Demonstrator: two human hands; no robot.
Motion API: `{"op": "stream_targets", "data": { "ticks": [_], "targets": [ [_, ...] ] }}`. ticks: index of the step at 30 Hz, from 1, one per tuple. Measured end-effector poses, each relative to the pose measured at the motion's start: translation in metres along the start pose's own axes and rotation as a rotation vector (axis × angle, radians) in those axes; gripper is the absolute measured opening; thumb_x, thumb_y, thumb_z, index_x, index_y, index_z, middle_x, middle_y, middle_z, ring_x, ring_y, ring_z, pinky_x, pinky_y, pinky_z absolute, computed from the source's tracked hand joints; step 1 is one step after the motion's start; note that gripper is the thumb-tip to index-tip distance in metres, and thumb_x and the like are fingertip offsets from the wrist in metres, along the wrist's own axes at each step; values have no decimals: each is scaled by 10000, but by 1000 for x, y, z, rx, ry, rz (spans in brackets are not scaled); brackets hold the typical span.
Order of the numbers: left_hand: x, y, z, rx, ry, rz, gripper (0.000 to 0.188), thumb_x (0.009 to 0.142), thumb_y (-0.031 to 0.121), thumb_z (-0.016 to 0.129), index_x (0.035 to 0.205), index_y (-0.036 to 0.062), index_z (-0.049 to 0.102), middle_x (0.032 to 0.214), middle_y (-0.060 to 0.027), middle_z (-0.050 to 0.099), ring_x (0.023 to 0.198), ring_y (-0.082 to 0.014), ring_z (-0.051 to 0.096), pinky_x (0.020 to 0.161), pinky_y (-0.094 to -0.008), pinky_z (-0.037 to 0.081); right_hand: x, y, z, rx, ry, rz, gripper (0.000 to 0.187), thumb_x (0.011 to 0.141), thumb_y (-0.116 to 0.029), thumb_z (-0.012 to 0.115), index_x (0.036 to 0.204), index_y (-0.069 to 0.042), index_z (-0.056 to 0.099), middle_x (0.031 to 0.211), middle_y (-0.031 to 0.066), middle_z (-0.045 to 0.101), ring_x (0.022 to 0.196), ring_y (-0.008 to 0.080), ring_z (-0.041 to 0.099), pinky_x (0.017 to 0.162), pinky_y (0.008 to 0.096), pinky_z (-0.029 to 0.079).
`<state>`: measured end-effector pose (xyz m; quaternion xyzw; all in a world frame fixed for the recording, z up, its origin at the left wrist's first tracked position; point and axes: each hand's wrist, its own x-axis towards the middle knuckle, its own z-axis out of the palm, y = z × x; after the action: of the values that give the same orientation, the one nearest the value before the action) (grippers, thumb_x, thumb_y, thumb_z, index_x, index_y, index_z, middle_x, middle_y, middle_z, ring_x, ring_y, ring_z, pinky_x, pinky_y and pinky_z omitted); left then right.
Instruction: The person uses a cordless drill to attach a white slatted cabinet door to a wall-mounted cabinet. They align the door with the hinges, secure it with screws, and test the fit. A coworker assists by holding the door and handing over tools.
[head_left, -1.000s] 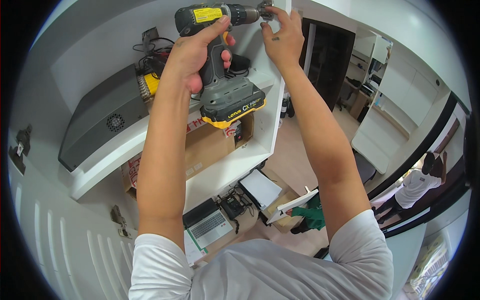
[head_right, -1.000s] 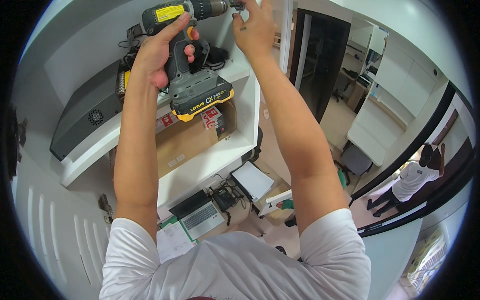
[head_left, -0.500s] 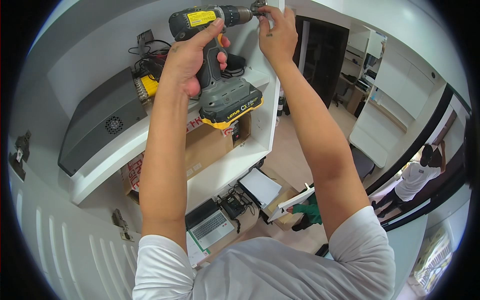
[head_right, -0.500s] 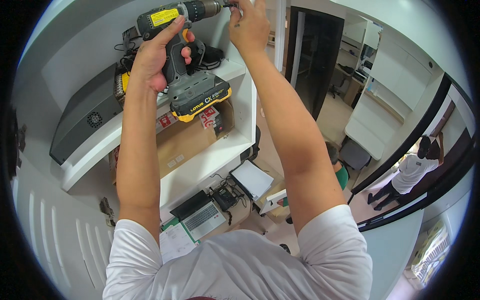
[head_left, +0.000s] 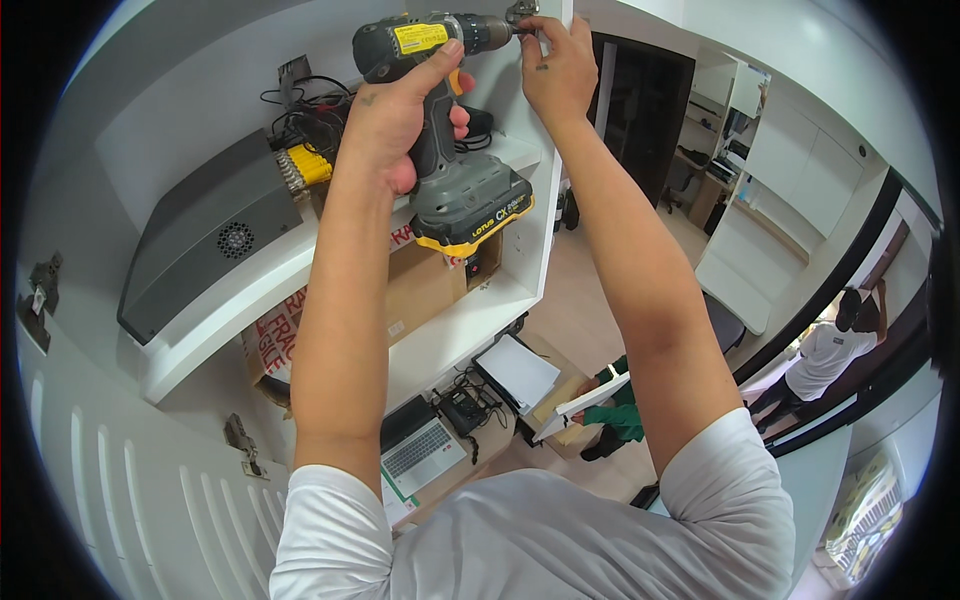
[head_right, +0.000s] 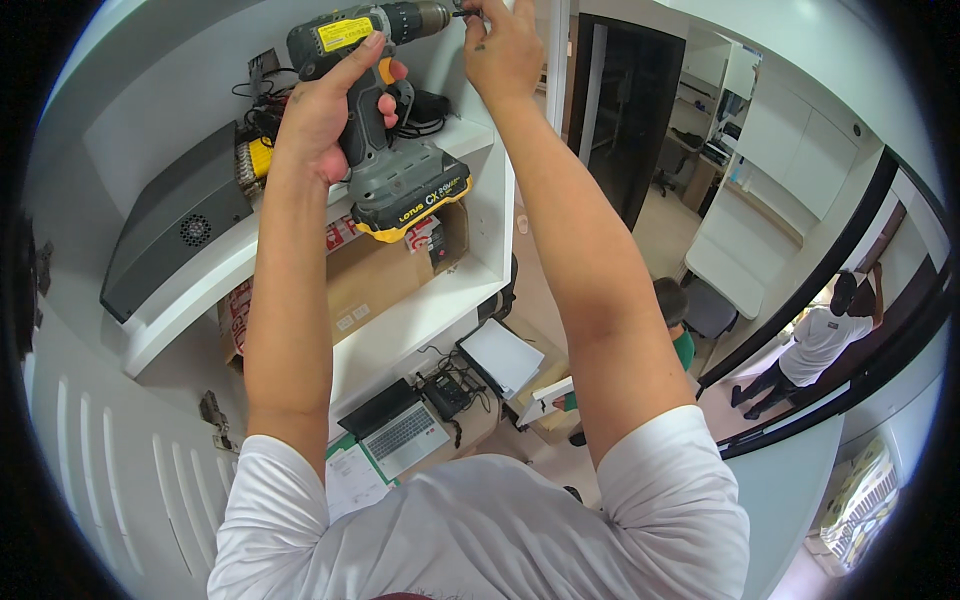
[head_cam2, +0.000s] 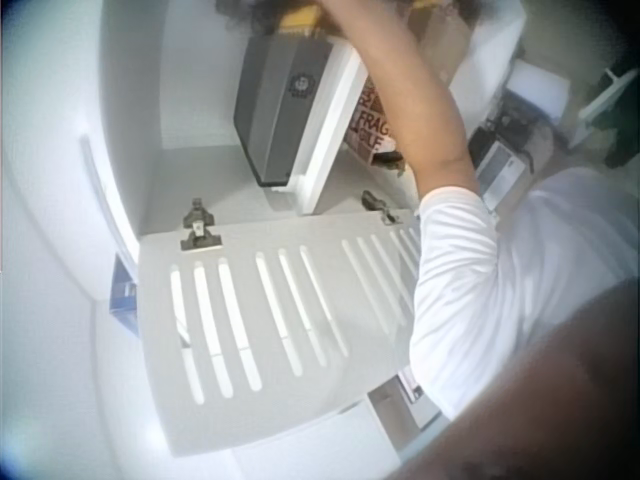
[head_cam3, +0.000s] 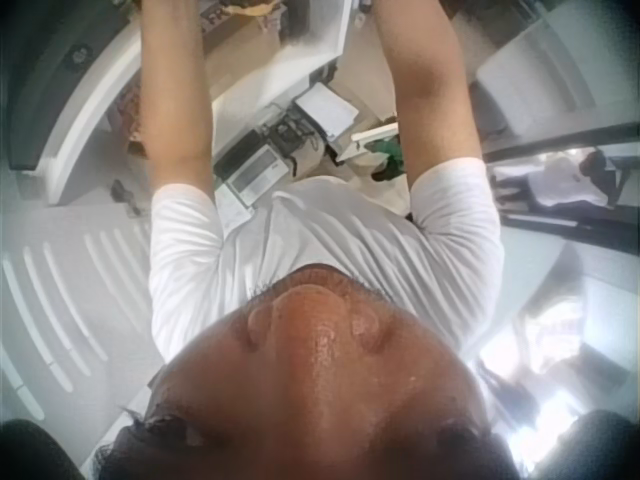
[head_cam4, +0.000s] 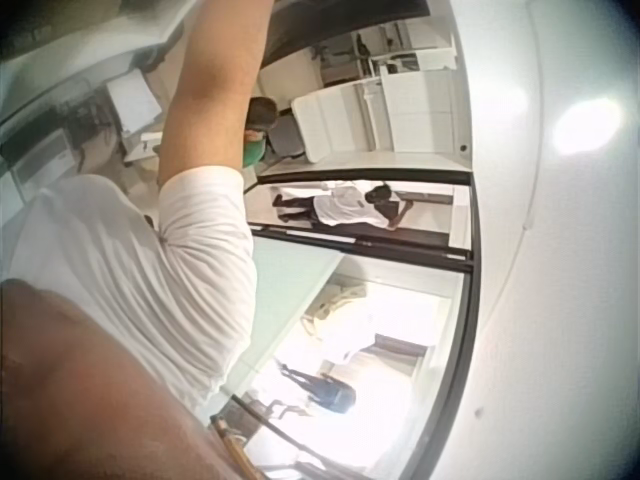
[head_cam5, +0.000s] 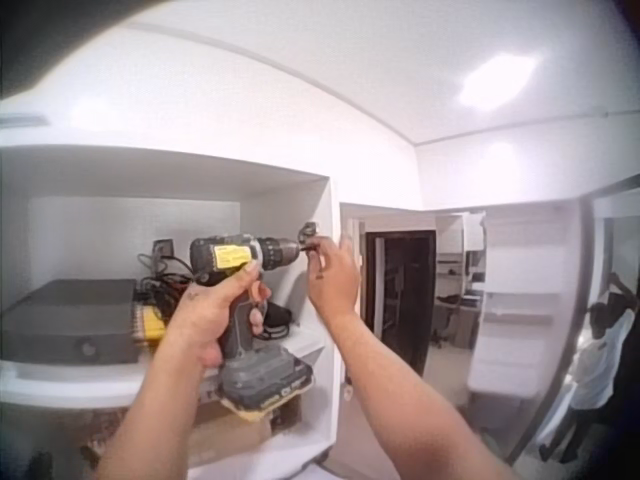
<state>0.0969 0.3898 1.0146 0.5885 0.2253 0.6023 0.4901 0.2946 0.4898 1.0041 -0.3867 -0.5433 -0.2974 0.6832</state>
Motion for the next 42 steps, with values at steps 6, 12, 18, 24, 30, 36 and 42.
{"op": "stream_targets", "data": {
  "ticks": [6, 12, 18, 24, 30, 36, 42],
  "targets": [
    [-20, 2, -2, -45, 84, 10, 356, 908, 334, 794, 1094, 48, 691, 913, -84, 710, 610, -131, 629, 558, -311, 545, 3, -1, -7, 1, -86, 83, 282, 821, -133, 754, 1101, -166, 751, 1226, 197, 636, 1133, 421, 600, 909, 492, 511],
    [-63, -6, -22, -181, 147, 85, 348, 935, 316, 771, 1124, 48, 651, 906, -98, 712, 593, -134, 633, 531, -312, 535, -3, -7, -9, -58, 115, -196, 153, 831, -148, 769, 976, -104, 788, 1390, 277, 571, 1286, 463, 516, 1066, 490, 430],
    [-115, -1, -29, -167, 166, 80, 372, 994, 300, 695, 1263, 73, 576, 987, -139, 699, 612, -167, 619, 563, -327, 534, 1, -17, -23, -141, 274, -401, 142, 840, -122, 738, 957, -59, 787, 1307, 295, 629, 1243, 431, 590, 1039, 488, 475],
    [-158, -7, -44, -175, 103, 142, 415, 946, 201, 738, 1276, -7, 596, 998, -172, 697, 636, -188, 635, 585, -306, 545, -32, -19, -44, -195, 57, -524, 168, 821, -143, 775, 979, -195, 798, 1114, 47, 660, 993, 272, 650, 916, 403, 497],
    [-186, -20, -66, 32, 18, 169, 609, 899, 276, 790, 1364, -22, 535, 1068, -214, 677, 668, -208, 627, 609, -325, 537, -53, -11, -36, -447, -839, -295, 195, 839, -103, 724, 1025, -99, 781, 1115, 86, 700, 987, 295, 688, 857, 428, 558],
    [-209, -38, -81, 137, -30, 67, 740, 875, 285, 823, 1463, -3, 477, 1066, -197, 687, 712, -190, 630, 619, -313, 532, -36, -39, -29, -650, -1078, -115, 158, 867, -100, 682, 989, -57, 773, 1114, 210, 720, 1078, 358, 700, 899, 453, 576],
    [-224, -64, -108, 155, 4, -79, 697, 871, 176, 815, 1475, 20, 504, 998, -122, 709, 710, -108, 613, 642, -252, 522, -50, -20, -19, -575, -862, -308, 156, 874, -126, 629, 872, -41, 760, 900, 216, 747, 909, 366, 741, 832, 478, 592]
  ]
}}
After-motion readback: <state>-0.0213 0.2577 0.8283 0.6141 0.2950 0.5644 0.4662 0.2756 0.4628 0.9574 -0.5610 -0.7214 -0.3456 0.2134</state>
